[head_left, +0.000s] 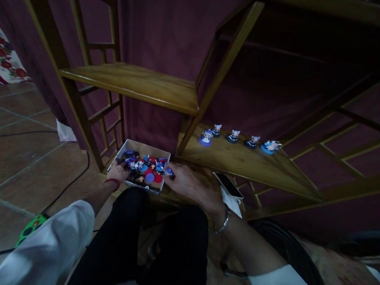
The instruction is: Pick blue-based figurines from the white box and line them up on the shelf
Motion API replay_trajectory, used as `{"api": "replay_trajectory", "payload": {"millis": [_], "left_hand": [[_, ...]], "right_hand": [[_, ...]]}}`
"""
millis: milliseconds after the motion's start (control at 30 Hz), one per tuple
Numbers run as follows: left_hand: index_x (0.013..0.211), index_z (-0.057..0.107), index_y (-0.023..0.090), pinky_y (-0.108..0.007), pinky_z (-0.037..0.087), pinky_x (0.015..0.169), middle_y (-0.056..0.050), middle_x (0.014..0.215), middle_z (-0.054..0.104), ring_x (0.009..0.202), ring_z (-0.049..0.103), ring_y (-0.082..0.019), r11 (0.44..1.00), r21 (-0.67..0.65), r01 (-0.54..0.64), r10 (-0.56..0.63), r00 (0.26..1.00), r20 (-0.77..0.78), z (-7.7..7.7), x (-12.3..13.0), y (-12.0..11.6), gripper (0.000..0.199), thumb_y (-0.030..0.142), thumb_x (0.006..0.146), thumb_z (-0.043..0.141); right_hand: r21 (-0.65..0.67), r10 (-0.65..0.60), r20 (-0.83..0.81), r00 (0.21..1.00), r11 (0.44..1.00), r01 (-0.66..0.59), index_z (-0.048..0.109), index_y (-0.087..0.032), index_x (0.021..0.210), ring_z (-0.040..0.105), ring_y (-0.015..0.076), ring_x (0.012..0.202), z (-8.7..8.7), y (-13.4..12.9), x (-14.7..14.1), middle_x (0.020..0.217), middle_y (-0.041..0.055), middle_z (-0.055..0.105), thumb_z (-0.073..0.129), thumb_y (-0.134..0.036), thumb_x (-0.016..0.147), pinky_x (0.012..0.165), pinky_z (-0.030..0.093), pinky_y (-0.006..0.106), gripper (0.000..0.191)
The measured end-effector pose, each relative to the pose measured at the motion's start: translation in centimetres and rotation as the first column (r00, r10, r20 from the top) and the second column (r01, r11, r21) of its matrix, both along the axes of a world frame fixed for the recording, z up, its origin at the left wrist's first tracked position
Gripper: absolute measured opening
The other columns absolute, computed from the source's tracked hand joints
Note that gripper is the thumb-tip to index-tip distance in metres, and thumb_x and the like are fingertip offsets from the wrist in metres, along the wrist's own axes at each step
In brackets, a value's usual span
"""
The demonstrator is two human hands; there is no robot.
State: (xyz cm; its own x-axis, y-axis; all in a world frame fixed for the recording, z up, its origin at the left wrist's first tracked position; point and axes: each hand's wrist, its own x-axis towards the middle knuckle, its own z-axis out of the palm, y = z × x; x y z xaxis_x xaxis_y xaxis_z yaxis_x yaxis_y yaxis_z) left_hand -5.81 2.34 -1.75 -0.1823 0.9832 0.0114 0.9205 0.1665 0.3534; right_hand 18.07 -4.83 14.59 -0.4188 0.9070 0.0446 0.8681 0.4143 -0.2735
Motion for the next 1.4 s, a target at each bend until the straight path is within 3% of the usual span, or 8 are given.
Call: {"api": "replay_trajectory", "payload": {"millis": [467,800,900,1067,1167,1267,1333,1400], "left_hand": [[0.103,0.063,0.028,-0.038,0.041,0.083,-0.011,0.118,0.040,0.110,0.040,-0.029,0.999,0.026,0.027,-0.023,0.991,-0.132,0.4,0.6,-0.9,0.035,0.043,0.076,0.048],[0.101,0.063,0.020,-0.041,0.032,0.089,-0.012,0.114,0.050,0.107,0.041,-0.029,0.977,0.206,0.053,-0.016,0.984,-0.175,0.8,1.1,-1.3,0.033,0.027,0.081,0.038],[0.104,0.058,0.014,-0.038,0.034,0.087,-0.014,0.105,0.056,0.104,0.046,-0.027,0.966,0.256,0.021,0.003,0.996,-0.092,1.4,1.7,-1.1,0.034,0.023,0.082,0.033],[0.105,0.055,0.013,-0.033,0.043,0.075,-0.012,0.091,0.063,0.085,0.059,-0.023,0.976,0.208,-0.060,0.002,0.963,0.269,2.8,3.8,-0.7,0.034,0.027,0.084,0.032],[0.094,0.059,0.015,-0.029,0.046,0.070,-0.008,0.085,0.065,0.080,0.061,-0.019,0.981,0.193,-0.029,-0.083,0.833,0.548,3.6,5.7,-1.1,0.026,0.026,0.080,0.041],[0.092,0.060,0.013,-0.025,0.048,0.056,-0.004,0.074,0.066,0.065,0.061,-0.016,0.996,0.090,0.020,-0.088,0.513,0.854,4.8,7.4,-2.2,0.024,0.024,0.076,0.045],[0.097,0.058,0.013,-0.024,0.048,0.050,-0.002,0.065,0.064,0.055,0.060,-0.014,0.999,0.005,0.038,-0.016,0.304,0.952,5.9,8.4,-3.2,0.026,0.022,0.075,0.047],[0.097,0.058,0.013,-0.023,0.047,0.047,0.000,0.060,0.063,0.050,0.059,-0.013,0.999,-0.016,0.050,0.007,0.172,0.985,7.1,9.2,-4.2,0.026,0.020,0.073,0.051]], "right_hand": [[-0.007,0.008,-0.028,1.000,1.000,-0.009,0.059,-0.019,0.094,0.057,0.0139,0.072,-0.9,0.1,-0.6,0.086,0.0042,0.064,0.049,-0.028,0.079,0.063,0.035,0.022,0.020],[-0.003,-0.004,-0.025,1.000,1.000,0.004,0.058,-0.020,0.096,0.059,0.0144,0.075,-0.6,-0.1,-0.3,0.087,0.0039,0.065,0.051,-0.028,0.078,0.064,0.035,0.022,0.020],[0.008,-0.009,-0.019,1.000,1.000,0.009,0.058,-0.021,0.096,0.059,0.0139,0.072,-0.5,-0.1,-0.1,0.085,0.0032,0.065,0.050,-0.026,0.078,0.062,0.035,0.022,0.020],[0.050,-0.022,-0.051,0.998,0.998,0.025,0.058,-0.021,0.093,0.058,0.0129,0.072,-0.6,0.0,-0.1,0.084,0.0022,0.065,0.049,-0.024,0.078,0.063,0.035,0.021,0.018],[0.044,-0.037,-0.059,0.998,0.998,0.039,0.058,-0.021,0.092,0.057,0.0127,0.070,-0.5,0.0,-0.1,0.082,0.0014,0.065,0.050,-0.025,0.078,0.062,0.034,0.021,0.017],[0.038,-0.038,-0.076,0.996,0.998,0.041,0.058,-0.022,0.095,0.057,0.0133,0.071,-0.2,-0.2,0.0,0.083,0.0014,0.065,0.051,-0.027,0.078,0.062,0.034,0.022,0.018],[0.023,-0.048,-0.083,0.995,0.998,0.051,0.058,-0.023,0.097,0.058,0.0134,0.072,0.0,-0.3,0.1,0.083,0.0012,0.065,0.051,-0.028,0.079,0.062,0.035,0.022,0.020],[0.017,-0.047,-0.100,0.994,0.999,0.049,0.057,-0.023,0.099,0.058,0.0135,0.075,0.0,-0.5,0.3,0.085,0.0012,0.064,0.051,-0.028,0.080,0.064,0.036,0.022,0.021]]}}
